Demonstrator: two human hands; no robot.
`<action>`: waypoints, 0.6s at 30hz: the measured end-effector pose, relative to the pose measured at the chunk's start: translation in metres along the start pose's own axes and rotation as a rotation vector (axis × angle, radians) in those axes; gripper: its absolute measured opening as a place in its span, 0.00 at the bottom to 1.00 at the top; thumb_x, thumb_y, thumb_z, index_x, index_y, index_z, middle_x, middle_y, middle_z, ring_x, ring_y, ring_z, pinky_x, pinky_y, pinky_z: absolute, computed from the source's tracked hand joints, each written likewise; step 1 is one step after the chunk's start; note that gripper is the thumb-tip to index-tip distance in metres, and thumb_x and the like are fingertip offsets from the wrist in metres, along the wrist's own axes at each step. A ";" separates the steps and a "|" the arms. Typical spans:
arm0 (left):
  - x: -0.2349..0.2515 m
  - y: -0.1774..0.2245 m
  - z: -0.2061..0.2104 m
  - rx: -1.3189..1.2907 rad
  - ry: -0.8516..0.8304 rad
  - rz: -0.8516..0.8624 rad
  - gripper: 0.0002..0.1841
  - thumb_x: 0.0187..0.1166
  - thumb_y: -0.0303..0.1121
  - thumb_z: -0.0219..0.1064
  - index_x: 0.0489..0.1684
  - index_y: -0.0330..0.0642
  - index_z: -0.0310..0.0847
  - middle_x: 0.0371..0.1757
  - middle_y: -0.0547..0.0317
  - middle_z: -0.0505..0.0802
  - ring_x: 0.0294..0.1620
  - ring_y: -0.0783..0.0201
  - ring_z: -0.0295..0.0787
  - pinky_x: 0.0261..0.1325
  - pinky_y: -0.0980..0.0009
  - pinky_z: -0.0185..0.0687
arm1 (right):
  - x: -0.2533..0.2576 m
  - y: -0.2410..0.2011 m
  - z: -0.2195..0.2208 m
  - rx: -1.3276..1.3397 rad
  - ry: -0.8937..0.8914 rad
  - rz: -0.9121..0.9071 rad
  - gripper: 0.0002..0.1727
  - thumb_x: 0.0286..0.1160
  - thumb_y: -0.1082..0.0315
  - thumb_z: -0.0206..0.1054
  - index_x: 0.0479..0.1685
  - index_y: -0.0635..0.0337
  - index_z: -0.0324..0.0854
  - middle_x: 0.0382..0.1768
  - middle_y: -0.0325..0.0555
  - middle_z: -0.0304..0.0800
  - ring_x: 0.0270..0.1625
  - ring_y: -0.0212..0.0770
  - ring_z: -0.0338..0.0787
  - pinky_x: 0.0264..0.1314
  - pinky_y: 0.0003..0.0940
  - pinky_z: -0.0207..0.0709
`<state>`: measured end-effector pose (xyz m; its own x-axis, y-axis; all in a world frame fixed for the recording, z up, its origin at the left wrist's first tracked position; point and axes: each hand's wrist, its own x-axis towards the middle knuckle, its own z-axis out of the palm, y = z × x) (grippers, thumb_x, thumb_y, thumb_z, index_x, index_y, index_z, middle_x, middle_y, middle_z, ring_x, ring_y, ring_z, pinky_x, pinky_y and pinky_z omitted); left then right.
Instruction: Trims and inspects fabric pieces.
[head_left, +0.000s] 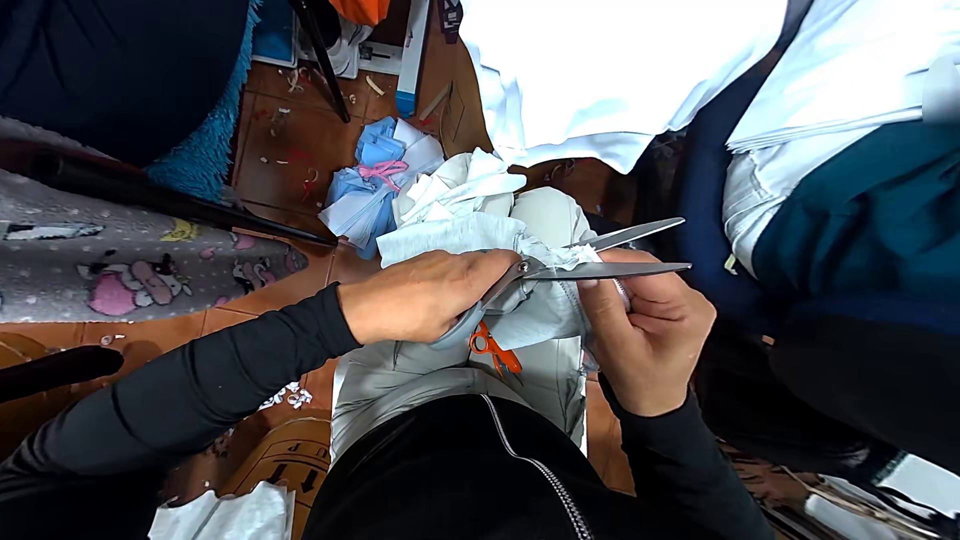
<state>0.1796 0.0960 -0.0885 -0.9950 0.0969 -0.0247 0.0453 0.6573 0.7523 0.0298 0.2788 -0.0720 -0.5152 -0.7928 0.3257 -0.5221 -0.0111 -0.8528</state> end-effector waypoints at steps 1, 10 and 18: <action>-0.001 0.000 -0.001 -0.005 -0.011 -0.006 0.26 0.61 0.24 0.76 0.62 0.37 0.75 0.38 0.54 0.89 0.35 0.56 0.90 0.35 0.58 0.86 | 0.000 0.001 -0.002 -0.009 -0.009 -0.009 0.08 0.80 0.72 0.64 0.48 0.63 0.87 0.35 0.28 0.90 0.32 0.13 0.83 0.34 0.10 0.79; 0.000 -0.006 0.012 -0.037 0.038 0.074 0.28 0.54 0.22 0.78 0.59 0.32 0.76 0.46 0.45 0.88 0.48 0.50 0.90 0.48 0.56 0.88 | -0.008 0.004 -0.001 -0.097 -0.079 -0.085 0.09 0.80 0.70 0.63 0.42 0.65 0.88 0.29 0.32 0.89 0.29 0.12 0.79 0.32 0.08 0.74; -0.001 -0.006 0.016 -0.075 0.024 0.082 0.27 0.55 0.19 0.76 0.58 0.30 0.76 0.46 0.44 0.87 0.49 0.49 0.89 0.51 0.57 0.87 | -0.011 0.007 -0.003 -0.142 -0.129 -0.120 0.09 0.75 0.70 0.63 0.37 0.65 0.88 0.25 0.34 0.87 0.26 0.14 0.78 0.29 0.10 0.72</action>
<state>0.1820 0.1038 -0.1041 -0.9901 0.1296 0.0544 0.1211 0.5901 0.7982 0.0294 0.2896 -0.0806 -0.3573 -0.8622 0.3591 -0.6699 -0.0313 -0.7418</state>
